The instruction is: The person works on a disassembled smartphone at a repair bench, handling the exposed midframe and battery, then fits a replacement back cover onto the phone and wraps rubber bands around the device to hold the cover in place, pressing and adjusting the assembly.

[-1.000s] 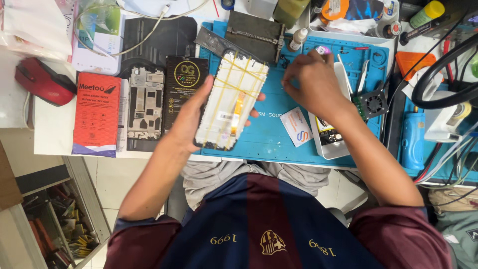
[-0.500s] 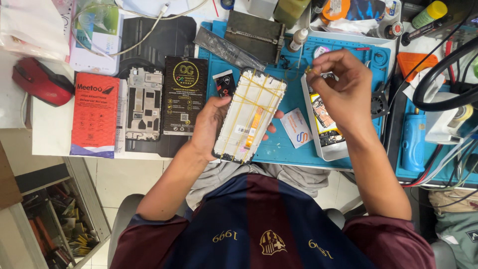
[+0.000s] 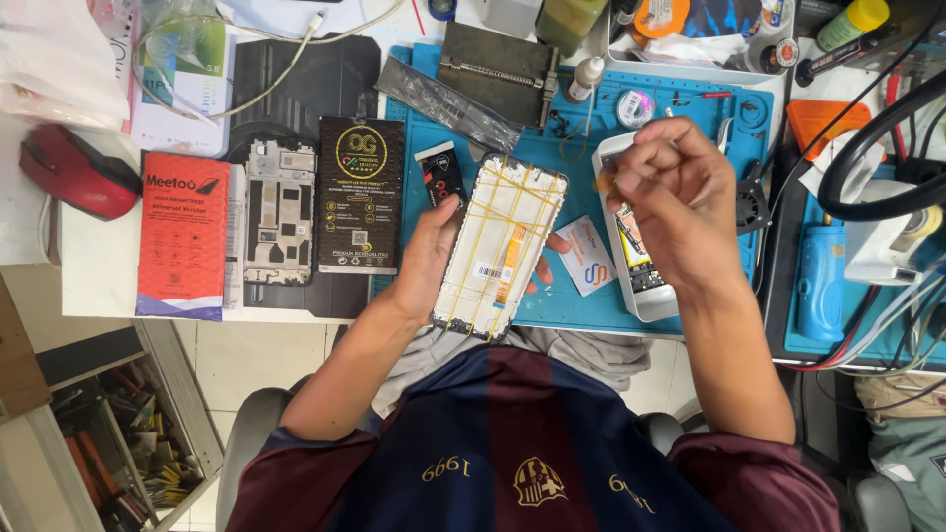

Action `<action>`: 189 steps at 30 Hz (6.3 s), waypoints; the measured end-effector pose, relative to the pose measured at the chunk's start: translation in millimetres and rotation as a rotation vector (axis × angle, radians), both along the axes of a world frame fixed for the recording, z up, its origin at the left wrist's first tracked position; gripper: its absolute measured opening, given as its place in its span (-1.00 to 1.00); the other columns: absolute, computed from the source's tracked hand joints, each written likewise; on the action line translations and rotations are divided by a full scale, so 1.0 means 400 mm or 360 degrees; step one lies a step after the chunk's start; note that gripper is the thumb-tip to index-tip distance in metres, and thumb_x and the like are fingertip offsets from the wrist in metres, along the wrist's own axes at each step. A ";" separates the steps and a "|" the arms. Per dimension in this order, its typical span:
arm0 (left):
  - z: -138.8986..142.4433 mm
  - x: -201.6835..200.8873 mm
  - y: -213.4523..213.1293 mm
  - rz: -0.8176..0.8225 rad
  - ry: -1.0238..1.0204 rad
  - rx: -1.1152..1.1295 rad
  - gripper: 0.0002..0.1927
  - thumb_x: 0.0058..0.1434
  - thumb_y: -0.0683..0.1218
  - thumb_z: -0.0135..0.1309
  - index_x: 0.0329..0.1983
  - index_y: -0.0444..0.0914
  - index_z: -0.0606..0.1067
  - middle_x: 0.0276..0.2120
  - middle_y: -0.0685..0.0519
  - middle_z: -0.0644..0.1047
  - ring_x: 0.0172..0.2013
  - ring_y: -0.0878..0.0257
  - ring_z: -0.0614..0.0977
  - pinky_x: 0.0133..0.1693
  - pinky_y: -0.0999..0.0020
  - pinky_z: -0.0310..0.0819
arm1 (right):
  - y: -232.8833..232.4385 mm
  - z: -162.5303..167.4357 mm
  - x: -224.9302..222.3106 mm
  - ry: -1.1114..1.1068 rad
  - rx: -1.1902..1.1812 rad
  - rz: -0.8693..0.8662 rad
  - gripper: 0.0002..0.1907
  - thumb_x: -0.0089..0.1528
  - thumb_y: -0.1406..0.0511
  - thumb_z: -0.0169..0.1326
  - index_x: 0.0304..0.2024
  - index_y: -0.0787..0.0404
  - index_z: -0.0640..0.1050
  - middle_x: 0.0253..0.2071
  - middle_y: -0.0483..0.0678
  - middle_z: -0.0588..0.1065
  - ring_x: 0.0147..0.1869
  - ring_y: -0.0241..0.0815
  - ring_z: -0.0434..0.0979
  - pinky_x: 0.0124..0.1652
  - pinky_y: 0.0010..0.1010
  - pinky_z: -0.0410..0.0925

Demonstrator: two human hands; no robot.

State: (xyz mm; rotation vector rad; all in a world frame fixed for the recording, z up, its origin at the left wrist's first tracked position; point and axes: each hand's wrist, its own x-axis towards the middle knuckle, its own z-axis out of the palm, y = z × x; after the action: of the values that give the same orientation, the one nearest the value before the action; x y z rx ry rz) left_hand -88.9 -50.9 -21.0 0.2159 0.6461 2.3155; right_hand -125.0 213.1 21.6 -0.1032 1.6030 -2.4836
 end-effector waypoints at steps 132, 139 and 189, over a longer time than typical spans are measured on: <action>0.188 -0.025 -0.035 0.0061 0.2062 -0.0955 -0.37 0.58 0.17 -0.16 0.46 -0.39 0.22 0.05 -0.21 0.50 0.03 -0.09 0.58 0.12 0.10 0.48 | -0.023 0.177 0.136 0.0938 0.0423 0.0087 -0.47 0.15 0.18 0.39 0.00 0.41 0.56 -0.08 0.22 0.59 0.03 0.04 0.69 0.08 -0.21 0.58; 0.189 -0.026 -0.034 -0.0123 0.1959 -0.1398 -0.50 0.51 0.13 -0.20 0.11 -0.39 0.49 -0.11 -0.17 0.52 -0.06 -0.10 0.57 0.01 0.09 0.45 | -0.072 0.201 0.144 0.0736 0.1418 0.0186 -0.81 0.18 0.43 0.36 -0.16 0.38 0.67 -0.19 0.06 0.67 -0.13 -0.21 0.72 -0.11 -0.47 0.53; 0.021 0.164 0.066 0.1311 -0.0047 -0.0391 0.01 0.17 0.12 0.45 0.45 -0.45 0.16 0.25 -0.27 0.40 0.30 -0.17 0.49 0.38 -0.02 0.38 | -0.342 -0.106 0.292 0.1355 0.1268 -0.0838 -0.74 0.17 0.51 0.28 -0.12 0.32 0.52 -0.13 0.10 0.45 0.07 0.13 0.44 0.20 0.07 0.53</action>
State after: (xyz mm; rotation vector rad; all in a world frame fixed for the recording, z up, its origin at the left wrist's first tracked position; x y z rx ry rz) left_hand -23.5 -24.4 -12.4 -0.2525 1.1539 2.9561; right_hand -8.2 76.2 -20.8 -0.7833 3.1969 -1.9407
